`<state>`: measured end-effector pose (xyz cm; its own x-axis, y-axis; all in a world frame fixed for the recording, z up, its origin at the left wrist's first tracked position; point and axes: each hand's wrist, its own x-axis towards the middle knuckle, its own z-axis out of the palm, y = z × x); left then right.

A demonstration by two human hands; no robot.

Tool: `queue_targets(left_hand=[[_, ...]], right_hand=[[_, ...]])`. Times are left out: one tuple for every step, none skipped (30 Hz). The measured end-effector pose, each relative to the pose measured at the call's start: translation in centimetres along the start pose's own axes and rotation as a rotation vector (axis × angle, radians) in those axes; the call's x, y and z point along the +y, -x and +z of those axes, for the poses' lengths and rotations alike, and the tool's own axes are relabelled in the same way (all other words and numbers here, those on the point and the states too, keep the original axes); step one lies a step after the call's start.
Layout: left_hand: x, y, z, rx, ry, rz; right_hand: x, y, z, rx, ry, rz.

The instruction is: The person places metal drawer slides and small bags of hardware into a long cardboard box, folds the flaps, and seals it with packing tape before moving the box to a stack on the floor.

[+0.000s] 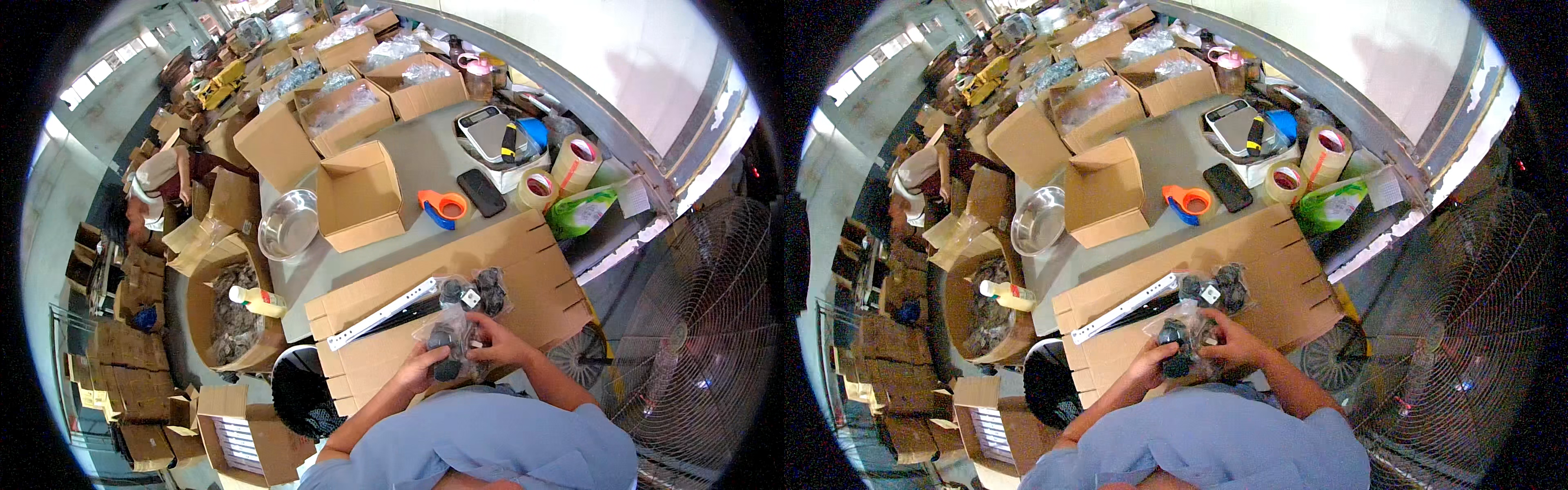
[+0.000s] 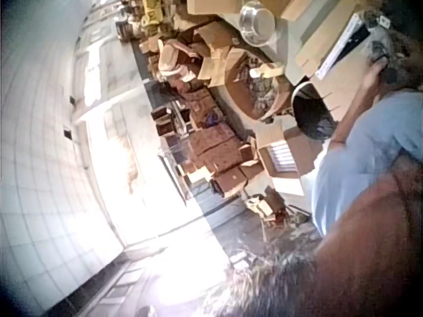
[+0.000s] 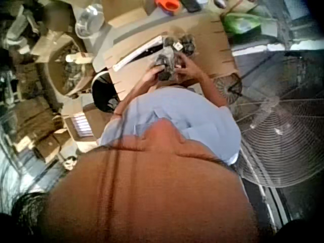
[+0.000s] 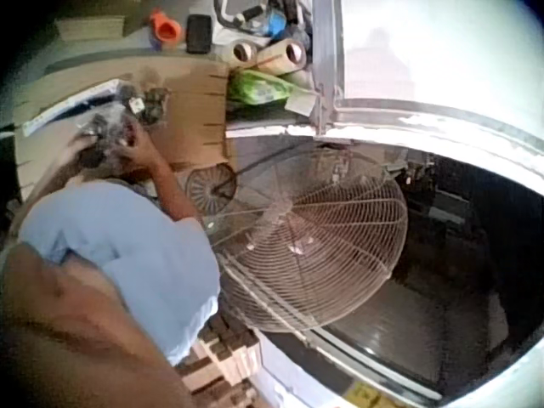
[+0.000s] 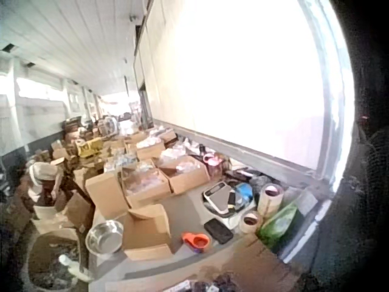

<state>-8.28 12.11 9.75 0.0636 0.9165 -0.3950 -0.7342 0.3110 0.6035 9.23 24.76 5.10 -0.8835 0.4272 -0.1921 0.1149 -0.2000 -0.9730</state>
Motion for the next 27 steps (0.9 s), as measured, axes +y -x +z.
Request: queue_targets(left_hand=[[-0.3,0.4,0.2,0.016,0.013,-0.013],[-0.6,0.6,0.6,0.021,0.014,-0.006],[-0.5,0.8,1.6,0.044,-0.002,0.016],[-0.4,0.8,2.5,0.063,-0.022,0.039],[-0.8,0.7,2.3,0.064,-0.025,0.043],[-1.2,0.1,1.7,0.133,-0.022,0.128],[-1.4,-0.2,1.7,0.200,-0.017,0.211],[-1.6,-0.7,1.9,0.202,-0.016,0.217],[-1.7,-0.9,2.0,0.240,-0.054,0.245],[-1.6,-1.3,3.0,0.254,-0.102,0.261],[-1.8,-1.4,4.3,0.358,-0.383,0.163],[-3.7,-2.5,2.5,0.252,-0.572,0.254],[-5.6,-3.6,0.5,0.164,-0.746,0.361],[-6.4,-4.4,0.2,0.188,-0.963,0.450],[-5.9,-4.8,0.2,0.187,-0.960,0.453],[-4.9,-5.1,0.0,0.227,-1.143,0.442],[-3.7,-5.4,-0.3,0.268,-1.326,0.428],[-1.9,-5.2,0.4,0.272,-1.320,0.426],[0.4,-4.8,1.8,0.295,-1.721,0.428],[2.1,-4.9,2.7,0.317,-2.125,0.425],[2.7,-5.6,2.1,0.331,-2.118,0.430],[3.0,-6.8,0.8,0.271,-2.224,0.461],[3.0,-7.7,-0.3,0.211,-2.328,0.490],[2.7,-8.6,-1.0,0.225,-2.320,0.498],[2.1,-9.6,-1.1,0.180,-2.245,0.443],[1.4,-10.6,-1.2,0.140,-2.167,0.387],[0.5,-11.4,-1.1,0.206,-2.149,0.409]], right_hand=[[0.7,0.4,-0.2,-0.017,-0.063,-0.034],[1.2,0.8,-0.6,-0.026,-0.062,-0.035],[1.4,1.4,-0.9,-0.053,-0.184,0.150],[1.4,1.9,-1.5,-0.078,-0.303,0.331],[3.7,2.3,-2.5,0.029,-0.431,0.335],[4.6,3.0,-3.0,0.022,-0.428,0.332],[5.1,3.7,-3.5,-0.007,-0.807,0.216],[5.6,4.0,-3.9,-0.037,-1.183,0.091],[-2.1,3.9,-0.3,0.186,-1.183,0.080],[0.0,4.1,-0.9,0.193,-1.186,0.074],[3.6,3.9,-2.0,0.053,-0.992,0.116],[5.6,3.8,-2.4,-0.102,-0.789,0.166],[3.9,3.4,-0.2,0.020,-0.789,0.168],[3.7,3.4,-0.3,0.017,-0.783,0.173],[3.6,3.2,-0.6,0.115,-0.848,0.129],[2.9,3.1,-0.6,0.212,-0.913,0.088],[1.7,2.7,-2.1,0.326,-0.904,0.080],[0.6,2.6,-4.0,0.384,-0.870,0.083],[0.0,3.0,-6.3,0.453,-0.834,0.083],[-0.2,2.9,-9.0,0.497,-0.698,0.060],[0.0,2.4,-11.0,0.527,-0.559,0.036],[-0.4,1.7,-12.1,0.518,-0.548,0.035],[-0.8,1.0,-12.9,0.545,-0.490,0.034],[-0.7,0.3,-13.9,0.574,-0.431,0.031],[0.7,-0.4,-15.3,0.564,-0.346,0.020],[2.1,-1.1,-16.2,0.560,-0.334,0.018],[3.3,-1.7,-17.0,0.560,-0.150,0.004]])
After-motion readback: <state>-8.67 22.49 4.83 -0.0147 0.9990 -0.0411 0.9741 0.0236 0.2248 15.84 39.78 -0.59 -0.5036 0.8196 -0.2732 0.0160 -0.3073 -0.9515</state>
